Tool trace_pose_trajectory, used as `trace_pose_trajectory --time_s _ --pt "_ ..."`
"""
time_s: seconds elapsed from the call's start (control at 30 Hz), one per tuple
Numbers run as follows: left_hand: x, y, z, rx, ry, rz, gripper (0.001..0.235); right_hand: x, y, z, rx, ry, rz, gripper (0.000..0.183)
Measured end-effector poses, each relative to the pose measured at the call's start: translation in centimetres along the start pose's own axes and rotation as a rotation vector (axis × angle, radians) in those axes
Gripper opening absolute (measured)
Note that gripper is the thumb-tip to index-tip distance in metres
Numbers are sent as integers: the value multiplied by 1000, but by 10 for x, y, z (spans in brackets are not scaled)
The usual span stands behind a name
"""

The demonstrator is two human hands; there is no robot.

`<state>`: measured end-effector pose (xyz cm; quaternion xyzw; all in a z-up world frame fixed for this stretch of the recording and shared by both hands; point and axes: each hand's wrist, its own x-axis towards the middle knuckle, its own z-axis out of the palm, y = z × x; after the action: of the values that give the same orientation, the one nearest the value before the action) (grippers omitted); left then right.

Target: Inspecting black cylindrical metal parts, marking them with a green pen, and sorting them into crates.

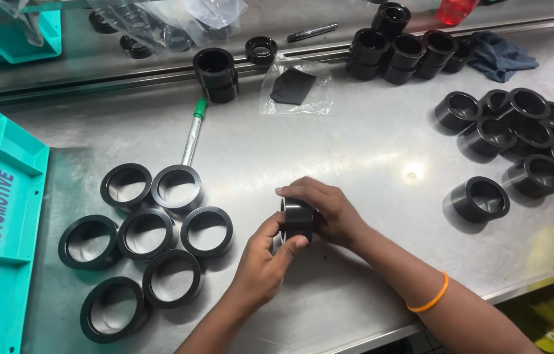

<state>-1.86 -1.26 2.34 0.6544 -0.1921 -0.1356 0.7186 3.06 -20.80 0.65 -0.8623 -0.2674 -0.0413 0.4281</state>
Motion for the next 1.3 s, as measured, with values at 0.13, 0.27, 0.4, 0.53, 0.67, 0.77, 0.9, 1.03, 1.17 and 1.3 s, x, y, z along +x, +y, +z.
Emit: trace_pose_trajectory --time_s 0.13,0.27,0.4,0.53,0.67,0.77,0.9,1.03,1.17,1.3 --pt "-1 -8 -3 199 41 100 31 -4 19 13 393 -51 224 34" --pt "1 -2 -3 253 -12 194 26 3 -2 4 266 -101 293 39" --pt "-1 3 -3 42 -28 82 32 -10 20 22 113 179 -73 36" --pt "0 -5 -7 321 -18 291 32 -11 27 24 642 -109 291 29" --pt "2 -2 -10 139 -64 138 25 -9 -4 17 301 160 -39 42" --pt "1 -5 -8 291 -46 204 31 -6 9 23 628 -33 258 22" --pt "2 -17 -15 217 -56 194 38 -6 1 11 599 -105 184 39" --pt "7 -34 -27 -258 -82 -115 33 -3 -16 12 -17 188 -198 45" --pt "10 -64 -40 -776 22 -133 39 7 -36 4 828 -136 775 65" --pt "15 -59 -27 -890 266 -272 52 4 -54 5 520 -116 776 76"
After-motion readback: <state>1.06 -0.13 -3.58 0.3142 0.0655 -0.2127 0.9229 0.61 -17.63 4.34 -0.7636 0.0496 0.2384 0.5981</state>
